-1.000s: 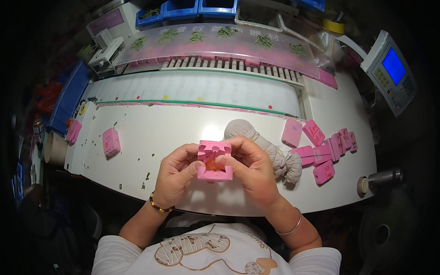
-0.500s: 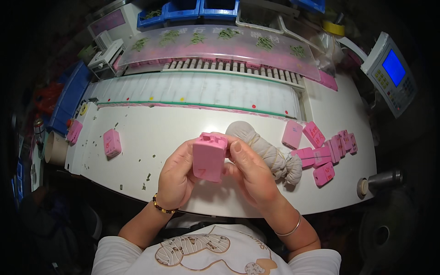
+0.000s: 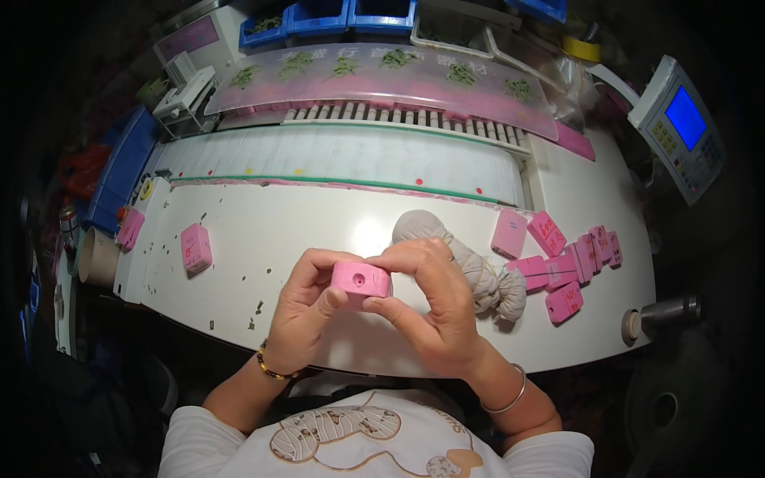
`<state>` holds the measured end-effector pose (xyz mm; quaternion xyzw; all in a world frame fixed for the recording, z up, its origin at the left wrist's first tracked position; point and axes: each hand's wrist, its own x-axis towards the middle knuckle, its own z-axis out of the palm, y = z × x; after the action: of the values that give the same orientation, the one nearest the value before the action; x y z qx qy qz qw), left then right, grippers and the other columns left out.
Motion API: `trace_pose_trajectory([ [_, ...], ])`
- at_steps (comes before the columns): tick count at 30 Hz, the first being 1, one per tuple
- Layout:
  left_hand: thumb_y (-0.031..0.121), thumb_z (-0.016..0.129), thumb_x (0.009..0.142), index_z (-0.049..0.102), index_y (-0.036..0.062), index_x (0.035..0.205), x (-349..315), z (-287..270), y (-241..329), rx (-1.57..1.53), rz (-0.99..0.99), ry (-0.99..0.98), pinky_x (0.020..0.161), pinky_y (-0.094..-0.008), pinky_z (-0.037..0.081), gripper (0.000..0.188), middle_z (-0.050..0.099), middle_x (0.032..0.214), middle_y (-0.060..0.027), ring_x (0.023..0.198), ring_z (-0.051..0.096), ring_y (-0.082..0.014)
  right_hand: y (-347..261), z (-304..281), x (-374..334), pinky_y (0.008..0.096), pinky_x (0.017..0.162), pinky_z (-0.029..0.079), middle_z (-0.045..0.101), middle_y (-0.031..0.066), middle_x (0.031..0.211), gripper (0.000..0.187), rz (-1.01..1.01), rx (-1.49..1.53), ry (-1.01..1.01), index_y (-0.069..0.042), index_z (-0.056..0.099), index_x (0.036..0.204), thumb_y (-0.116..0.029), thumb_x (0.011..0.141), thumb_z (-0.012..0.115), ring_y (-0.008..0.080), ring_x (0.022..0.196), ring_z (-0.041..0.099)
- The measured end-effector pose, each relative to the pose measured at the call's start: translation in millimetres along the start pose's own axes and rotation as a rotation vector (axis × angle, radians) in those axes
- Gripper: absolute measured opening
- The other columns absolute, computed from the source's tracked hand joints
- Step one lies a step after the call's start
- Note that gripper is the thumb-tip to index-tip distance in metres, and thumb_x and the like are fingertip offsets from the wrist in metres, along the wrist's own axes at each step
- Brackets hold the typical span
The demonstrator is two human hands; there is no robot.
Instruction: The user is seen assembling small pink silicone candle molds with wicks and floral decorations in a studio.
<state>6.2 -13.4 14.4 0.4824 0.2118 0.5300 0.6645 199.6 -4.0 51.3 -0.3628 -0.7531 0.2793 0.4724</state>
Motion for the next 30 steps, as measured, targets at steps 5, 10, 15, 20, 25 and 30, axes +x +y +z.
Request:
trace_pose_trajectory([
  [5, -0.001, 0.081, 0.08, 0.055, 0.0049, 0.12, 4.8, -23.6, 22.9, -0.082, -0.139, -0.198, 0.104, -0.0356, 0.048, 0.048, 0.056, 0.126, -0.0092, 0.122, 0.055, -0.0173, 8.1, -15.1, 10.0, 0.0346, 0.092, 0.039, 0.067, 0.0051, 0.103, 0.037, -0.032, 0.313, -0.315, -0.003, 0.065, 0.116, -0.01, 0.082, 0.076, 0.0201, 0.098, 0.055],
  [10, -0.002, 0.082, 0.078, 0.054, 0.0027, 0.122, 16.3, -30.0, 39.9, -0.116, -0.293, -0.354, 0.101, -0.0356, 0.049, 0.054, 0.058, 0.121, -0.0076, 0.116, 0.058, -0.0168, 3.5, -9.3, 7.4, 0.0286, 0.094, 0.043, 0.059, 0.0062, 0.123, 0.044, 0.358, 0.865, -0.239, 0.002, 0.057, 0.134, -0.012, 0.094, 0.068, 0.0111, 0.099, 0.052],
  [15, 0.004, 0.083, 0.077, 0.058, 0.0022, 0.116, 73.0, -70.5, 44.2, 0.515, -0.201, 0.004, 0.082, -0.0258, 0.052, 0.047, 0.06, 0.11, -0.0026, 0.091, 0.061, -0.0097, 18.4, -7.2, 7.0, 0.0221, 0.09, 0.045, 0.057, 0.0072, 0.124, 0.051, 0.406, 0.465, 0.031, 0.003, 0.047, 0.143, -0.007, 0.096, 0.064, 0.0074, 0.098, 0.053],
  [20, 0.028, 0.081, 0.076, 0.062, -0.0012, 0.108, 146.7, -129.6, 15.0, 1.339, 0.066, 0.358, 0.083, -0.0332, 0.053, 0.048, 0.064, 0.109, -0.0136, 0.091, 0.065, -0.0223, 16.7, 6.8, -12.2, 0.0227, 0.086, 0.047, 0.053, 0.0096, 0.132, 0.058, 0.505, 0.487, -0.027, 0.002, 0.043, 0.146, -0.005, 0.093, 0.066, 0.0084, 0.099, 0.053],
  [25, 0.037, 0.077, 0.078, 0.064, -0.0018, 0.107, 179.0, -129.4, -6.1, 1.566, 0.053, 0.431, 0.092, -0.0413, 0.051, 0.05, 0.062, 0.112, -0.0213, 0.103, 0.062, -0.0352, 10.4, 12.3, -18.6, 0.0225, 0.082, 0.048, 0.054, 0.0097, 0.132, 0.056, 0.526, 0.467, -0.051, 0.0, 0.047, 0.143, -0.003, 0.091, 0.067, 0.0093, 0.1, 0.054],
  [30, 0.04, 0.076, 0.082, 0.062, 0.0005, 0.118, 151.9, -127.4, 18.4, 1.681, 0.075, 0.534, 0.099, -0.0431, 0.046, 0.056, 0.058, 0.119, -0.0194, 0.113, 0.055, -0.0354, 5.5, 10.1, -20.3, 0.0225, 0.082, 0.049, 0.054, 0.0089, 0.132, 0.053, 0.527, 0.457, -0.076, -0.001, 0.05, 0.14, 0.001, 0.09, 0.066, 0.0102, 0.101, 0.054],
])
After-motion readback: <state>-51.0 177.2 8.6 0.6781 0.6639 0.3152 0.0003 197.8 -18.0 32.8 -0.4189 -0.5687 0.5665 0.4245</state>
